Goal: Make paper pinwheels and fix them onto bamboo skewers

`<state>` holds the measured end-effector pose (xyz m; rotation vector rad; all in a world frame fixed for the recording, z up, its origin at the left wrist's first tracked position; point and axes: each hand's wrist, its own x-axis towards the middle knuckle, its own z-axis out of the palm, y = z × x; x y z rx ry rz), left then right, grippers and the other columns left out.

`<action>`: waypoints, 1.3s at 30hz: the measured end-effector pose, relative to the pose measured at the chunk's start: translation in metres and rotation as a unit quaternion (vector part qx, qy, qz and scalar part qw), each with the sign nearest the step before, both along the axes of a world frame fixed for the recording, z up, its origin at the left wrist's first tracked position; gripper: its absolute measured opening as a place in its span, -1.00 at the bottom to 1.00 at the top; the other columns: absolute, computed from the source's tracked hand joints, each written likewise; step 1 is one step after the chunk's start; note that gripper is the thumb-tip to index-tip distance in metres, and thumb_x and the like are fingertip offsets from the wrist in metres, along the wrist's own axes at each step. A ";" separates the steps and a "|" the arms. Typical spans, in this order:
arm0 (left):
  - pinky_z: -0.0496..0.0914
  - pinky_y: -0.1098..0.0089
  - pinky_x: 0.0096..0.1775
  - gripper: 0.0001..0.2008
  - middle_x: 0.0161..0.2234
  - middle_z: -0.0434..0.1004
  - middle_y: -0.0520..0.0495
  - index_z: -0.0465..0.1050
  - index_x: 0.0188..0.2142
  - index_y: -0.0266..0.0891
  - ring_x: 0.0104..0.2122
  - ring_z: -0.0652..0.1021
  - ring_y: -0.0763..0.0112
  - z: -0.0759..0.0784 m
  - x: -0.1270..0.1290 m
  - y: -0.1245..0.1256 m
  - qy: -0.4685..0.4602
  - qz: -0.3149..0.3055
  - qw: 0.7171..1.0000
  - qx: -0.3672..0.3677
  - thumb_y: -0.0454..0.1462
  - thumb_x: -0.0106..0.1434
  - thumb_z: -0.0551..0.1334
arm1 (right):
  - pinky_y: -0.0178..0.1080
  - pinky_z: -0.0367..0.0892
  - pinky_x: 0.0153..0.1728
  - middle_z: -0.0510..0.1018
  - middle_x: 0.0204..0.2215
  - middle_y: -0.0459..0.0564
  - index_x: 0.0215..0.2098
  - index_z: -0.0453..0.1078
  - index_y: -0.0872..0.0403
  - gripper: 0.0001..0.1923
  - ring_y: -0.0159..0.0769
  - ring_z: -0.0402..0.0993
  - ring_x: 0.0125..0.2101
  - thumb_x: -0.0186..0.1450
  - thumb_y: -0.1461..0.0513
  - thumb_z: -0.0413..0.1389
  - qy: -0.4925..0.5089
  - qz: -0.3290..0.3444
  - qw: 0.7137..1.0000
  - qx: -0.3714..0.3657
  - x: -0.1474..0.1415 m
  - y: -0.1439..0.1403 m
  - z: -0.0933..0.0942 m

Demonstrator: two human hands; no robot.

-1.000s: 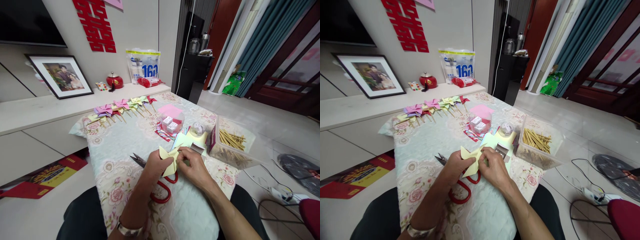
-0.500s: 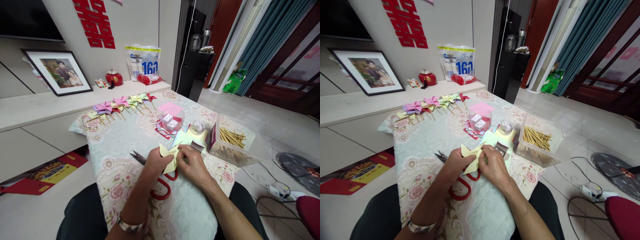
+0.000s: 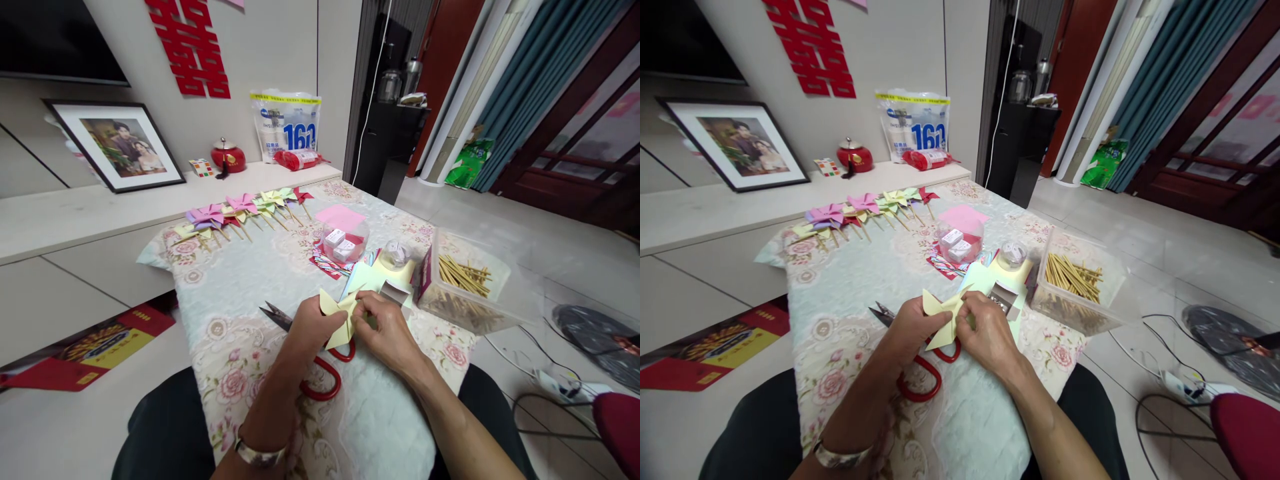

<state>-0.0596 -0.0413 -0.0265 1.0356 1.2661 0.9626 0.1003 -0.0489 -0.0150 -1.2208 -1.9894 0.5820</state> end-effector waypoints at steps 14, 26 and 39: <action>0.33 0.45 -0.52 -0.84 -0.54 0.55 -0.02 0.49 -0.43 -0.32 -0.58 0.49 0.41 -0.004 -0.003 0.000 -0.046 -0.032 0.998 -0.004 -0.25 0.01 0.32 | -0.23 0.34 -0.22 0.55 -0.34 0.01 -0.50 0.31 0.03 -0.84 -0.17 0.52 -0.18 0.19 0.38 0.04 0.025 0.002 1.000 -0.017 0.002 0.001 0.002; 0.30 0.47 -0.56 -0.85 -0.58 0.50 0.00 0.47 -0.46 -0.32 -0.61 0.45 0.44 -0.003 -0.002 0.000 -0.045 -0.034 0.998 -0.018 -0.26 -0.02 0.31 | -0.24 0.31 -0.25 0.50 -0.42 0.00 -0.50 0.28 0.04 -0.83 -0.13 0.51 -0.16 0.17 0.40 0.02 0.018 0.012 0.999 -0.025 0.002 0.001 0.003; 0.28 0.47 -0.56 -0.84 -0.58 0.50 -0.01 0.46 -0.46 -0.33 -0.61 0.44 0.45 -0.002 -0.002 0.000 -0.038 -0.033 0.999 -0.017 -0.24 -0.02 0.31 | -0.18 0.33 -0.18 0.54 -0.39 0.04 -0.50 0.32 0.05 -0.85 -0.09 0.51 -0.12 0.20 0.36 0.04 0.033 0.011 0.999 -0.039 0.003 0.002 0.002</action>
